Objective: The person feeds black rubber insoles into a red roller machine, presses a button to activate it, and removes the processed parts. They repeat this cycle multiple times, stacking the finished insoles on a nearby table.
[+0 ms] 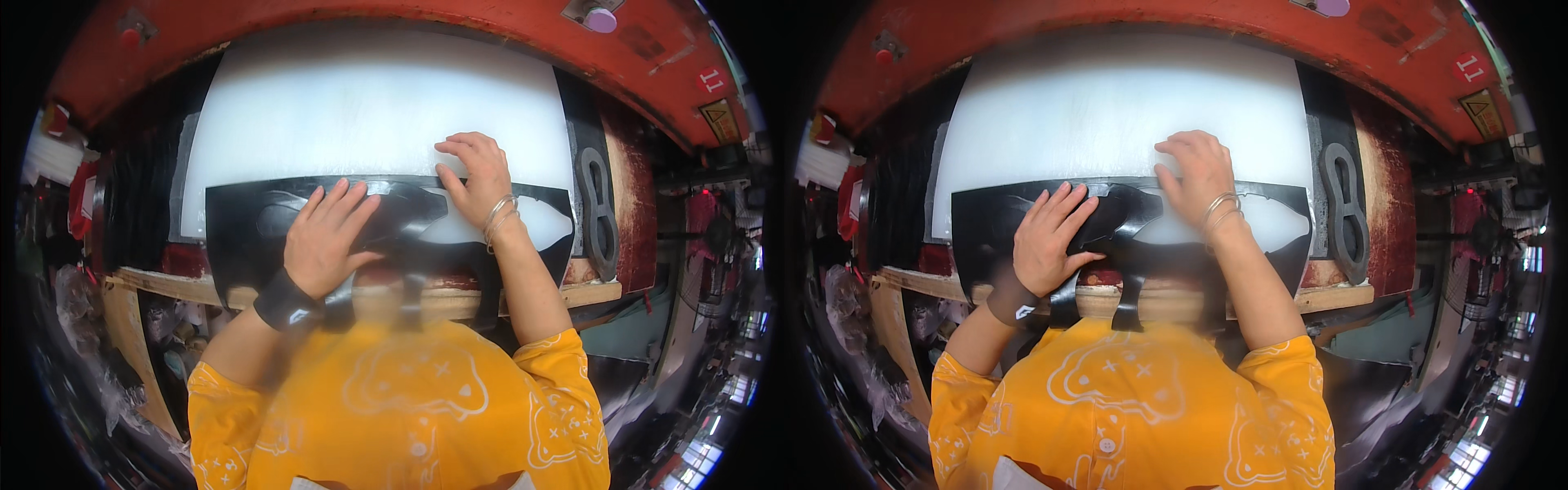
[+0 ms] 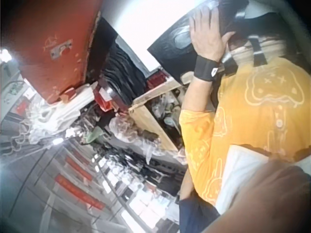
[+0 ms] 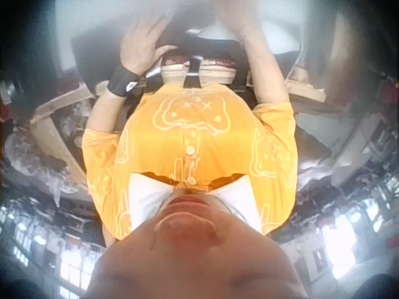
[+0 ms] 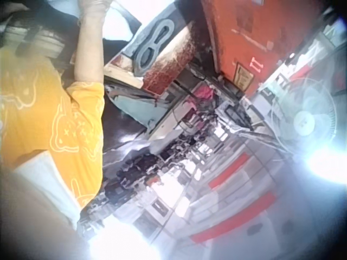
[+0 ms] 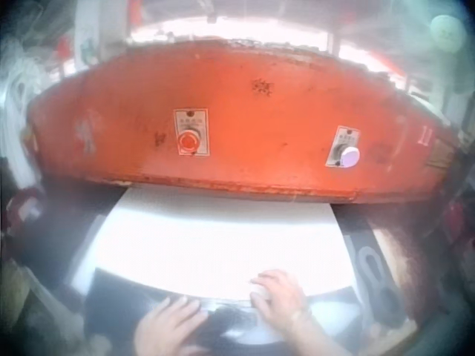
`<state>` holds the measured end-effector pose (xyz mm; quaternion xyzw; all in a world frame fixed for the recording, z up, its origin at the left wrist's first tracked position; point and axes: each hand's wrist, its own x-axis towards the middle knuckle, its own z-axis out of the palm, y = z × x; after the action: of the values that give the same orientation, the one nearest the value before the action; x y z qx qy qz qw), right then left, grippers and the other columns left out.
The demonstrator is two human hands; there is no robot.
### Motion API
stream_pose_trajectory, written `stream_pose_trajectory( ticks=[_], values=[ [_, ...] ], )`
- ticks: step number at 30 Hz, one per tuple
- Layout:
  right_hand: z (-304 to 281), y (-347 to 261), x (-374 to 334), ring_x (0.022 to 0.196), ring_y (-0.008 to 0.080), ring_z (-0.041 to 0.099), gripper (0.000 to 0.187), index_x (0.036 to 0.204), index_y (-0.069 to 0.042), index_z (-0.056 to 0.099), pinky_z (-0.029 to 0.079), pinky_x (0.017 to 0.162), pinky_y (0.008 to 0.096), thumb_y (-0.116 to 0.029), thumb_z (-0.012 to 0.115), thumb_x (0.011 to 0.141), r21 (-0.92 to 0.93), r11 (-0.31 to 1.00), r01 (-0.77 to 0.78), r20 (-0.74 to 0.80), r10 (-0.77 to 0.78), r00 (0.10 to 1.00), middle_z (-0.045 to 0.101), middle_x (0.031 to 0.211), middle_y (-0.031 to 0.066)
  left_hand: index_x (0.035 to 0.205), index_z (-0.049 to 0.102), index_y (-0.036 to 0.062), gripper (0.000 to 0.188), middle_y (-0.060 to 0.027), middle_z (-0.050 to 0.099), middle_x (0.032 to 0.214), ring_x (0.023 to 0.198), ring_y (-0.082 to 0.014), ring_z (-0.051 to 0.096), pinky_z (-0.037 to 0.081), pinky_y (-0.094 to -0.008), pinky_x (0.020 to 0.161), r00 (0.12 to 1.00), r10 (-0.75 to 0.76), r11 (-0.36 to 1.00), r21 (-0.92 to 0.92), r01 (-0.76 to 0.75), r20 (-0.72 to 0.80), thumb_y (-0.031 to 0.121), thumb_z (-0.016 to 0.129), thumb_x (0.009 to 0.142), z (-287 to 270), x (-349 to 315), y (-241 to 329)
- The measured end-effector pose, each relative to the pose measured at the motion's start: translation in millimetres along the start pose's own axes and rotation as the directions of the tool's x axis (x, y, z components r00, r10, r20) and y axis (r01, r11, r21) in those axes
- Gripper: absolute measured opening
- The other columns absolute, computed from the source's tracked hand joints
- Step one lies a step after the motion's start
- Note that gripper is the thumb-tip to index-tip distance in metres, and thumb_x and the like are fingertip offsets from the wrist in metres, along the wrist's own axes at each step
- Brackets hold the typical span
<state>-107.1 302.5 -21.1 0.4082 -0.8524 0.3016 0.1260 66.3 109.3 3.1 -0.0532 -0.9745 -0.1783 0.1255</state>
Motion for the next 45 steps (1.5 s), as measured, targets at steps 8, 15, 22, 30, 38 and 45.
stream_pose_trajectory(
  ticks=[8, 15, 22, 30, 38, 45],
  values=[
    [-3.5, 2.3, -1.3, 0.103, 0.0306, 0.056, 0.021, 0.098, -0.007, 0.068, 0.043, 0.093, 0.0394, -0.009, 0.067, 0.078, 0.037, 0.999, -0.018, 0.016, 0.017, 1.000, 0.064, 0.103, 0.0117, 0.098, 0.064, -0.0036, 0.043, -0.0084, 0.065, 0.087, 0.078, -0.0167, 0.060, 0.048, -0.0322, 0.071, 0.672, -0.677, 0.630, -0.709, 0.318, -0.299, 0.038, 0.055, 0.095, -62.2, -9.1, -77.2],
    [-2.5, -0.6, 4.1, 0.102, 0.0293, 0.055, 0.021, 0.098, -0.011, 0.067, 0.042, 0.090, 0.0394, -0.012, 0.068, 0.077, 0.026, 1.000, -0.014, 0.037, 0.013, 0.999, 0.062, 0.102, 0.0088, 0.124, 0.057, -0.0011, 0.055, -0.0169, 0.057, 0.128, 0.120, -0.0330, 0.053, 0.039, -0.0501, 0.105, -0.079, -0.857, 0.494, -0.765, -0.413, -0.510, 0.043, 0.038, 0.097, -249.9, -80.5, -196.3],
    [-23.6, -77.2, 24.3, 0.120, 0.0311, 0.050, 0.044, 0.121, -0.004, 0.059, 0.039, 0.101, 0.0401, -0.014, 0.068, 0.079, 0.548, 0.836, 0.002, 0.085, -0.059, 0.995, 0.058, 0.122, 0.0176, 0.128, 0.049, -0.0032, 0.045, -0.0128, 0.056, 0.114, 0.096, -0.0239, 0.052, 0.043, -0.0369, 0.085, 0.066, -0.723, 0.690, -0.723, 0.034, -0.687, 0.026, 0.052, 0.094, -135.2, -26.2, -87.2],
    [-16.5, -123.9, 49.8, 0.097, 0.0162, 0.057, 0.037, 0.119, 0.004, 0.056, 0.047, 0.085, 0.0314, -0.016, 0.061, 0.088, 0.783, 0.408, -0.470, 0.337, 0.357, 0.871, 0.063, 0.108, 0.0092, 0.144, 0.026, -0.0063, 0.083, -0.0265, 0.027, 0.148, 0.138, -0.0406, 0.027, 0.022, -0.0458, 0.114, 0.914, -0.083, 0.899, -0.426, -0.104, -0.397, 0.014, 0.067, 0.076, -46.9, 21.1, -0.9],
    [-61.3, -127.6, 81.0, 0.097, 0.0142, 0.057, 0.040, 0.119, 0.002, 0.053, 0.047, 0.086, 0.0305, -0.012, 0.068, 0.084, 0.918, 0.331, -0.220, 0.227, 0.018, 0.974, 0.062, 0.105, 0.0069, 0.122, 0.054, -0.0032, 0.034, -0.0080, 0.064, 0.108, 0.097, -0.0130, 0.058, 0.046, -0.0273, 0.088, 0.946, -0.313, 0.448, -0.891, 0.070, -0.083, 0.012, 0.058, 0.092, -85.8, 37.3, -6.9],
    [-3.9, -145.9, 73.7, 0.102, 0.0171, 0.054, 0.055, 0.129, 0.003, 0.044, 0.043, 0.090, 0.0300, -0.040, 0.055, 0.095, 0.916, 0.380, -0.126, 0.023, 0.265, 0.964, 0.058, 0.114, 0.0088, 0.117, 0.056, -0.0032, 0.032, -0.0080, 0.065, 0.106, 0.095, -0.0115, 0.058, 0.047, -0.0274, 0.084, 0.818, -0.488, 0.375, -0.919, -0.119, -0.305, 0.015, 0.061, 0.092, -63.2, 49.9, 3.7]
  ],
)
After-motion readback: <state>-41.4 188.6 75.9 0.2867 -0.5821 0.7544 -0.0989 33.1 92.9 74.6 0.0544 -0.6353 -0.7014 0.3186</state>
